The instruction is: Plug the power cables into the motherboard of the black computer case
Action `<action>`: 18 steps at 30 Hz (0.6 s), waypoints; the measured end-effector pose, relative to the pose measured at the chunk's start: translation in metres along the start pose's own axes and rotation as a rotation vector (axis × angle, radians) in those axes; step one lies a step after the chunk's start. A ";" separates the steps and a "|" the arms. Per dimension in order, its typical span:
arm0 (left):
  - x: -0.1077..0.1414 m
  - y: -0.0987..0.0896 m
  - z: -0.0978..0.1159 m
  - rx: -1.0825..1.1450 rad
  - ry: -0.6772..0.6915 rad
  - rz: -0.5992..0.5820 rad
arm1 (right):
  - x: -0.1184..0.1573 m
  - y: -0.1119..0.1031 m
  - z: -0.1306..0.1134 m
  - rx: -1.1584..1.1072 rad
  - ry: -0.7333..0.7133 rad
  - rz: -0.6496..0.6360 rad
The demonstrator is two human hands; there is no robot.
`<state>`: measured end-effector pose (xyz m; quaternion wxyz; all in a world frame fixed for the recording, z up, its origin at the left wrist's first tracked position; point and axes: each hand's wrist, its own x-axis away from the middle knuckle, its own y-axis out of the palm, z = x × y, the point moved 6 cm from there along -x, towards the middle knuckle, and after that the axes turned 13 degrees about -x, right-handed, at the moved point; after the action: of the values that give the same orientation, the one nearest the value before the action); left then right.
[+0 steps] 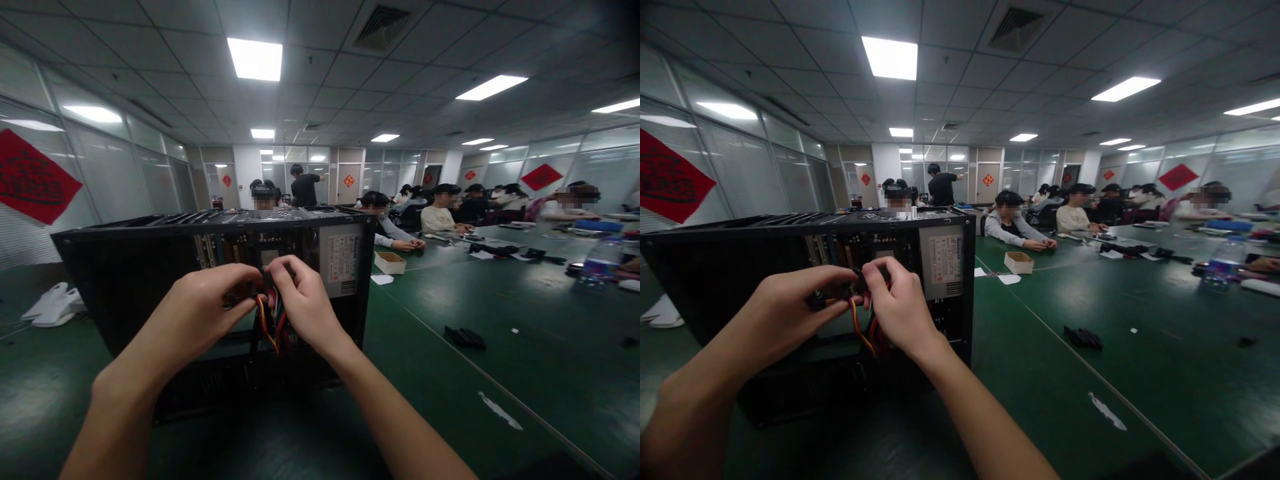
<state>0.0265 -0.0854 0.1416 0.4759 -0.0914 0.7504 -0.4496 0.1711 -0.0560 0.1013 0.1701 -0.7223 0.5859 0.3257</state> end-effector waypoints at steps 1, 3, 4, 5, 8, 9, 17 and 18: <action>0.001 0.000 0.000 -0.019 -0.002 0.016 | 0.001 0.000 -0.004 0.070 -0.050 0.008; 0.001 0.000 0.000 -0.051 0.000 0.038 | 0.003 0.000 -0.010 0.157 -0.108 0.007; 0.001 0.001 0.001 -0.066 0.005 0.045 | 0.004 0.001 -0.010 0.175 -0.118 0.000; 0.001 0.001 0.002 -0.081 0.012 0.053 | 0.004 0.002 -0.010 0.177 -0.118 -0.008; -0.001 0.002 0.006 -0.140 0.042 0.079 | 0.004 0.003 -0.008 0.140 -0.121 -0.015; -0.001 0.003 0.008 -0.166 0.055 0.092 | 0.003 0.002 -0.007 0.123 -0.124 -0.010; -0.004 0.008 0.011 -0.358 0.126 0.174 | 0.001 -0.003 0.005 0.151 -0.165 0.036; -0.004 0.010 0.007 -0.370 0.106 0.159 | 0.001 -0.004 0.006 0.192 -0.198 0.025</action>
<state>0.0371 -0.0815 0.1354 0.4446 -0.0942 0.8491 -0.2693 0.1729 -0.0516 0.0956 0.2912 -0.6596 0.6038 0.3401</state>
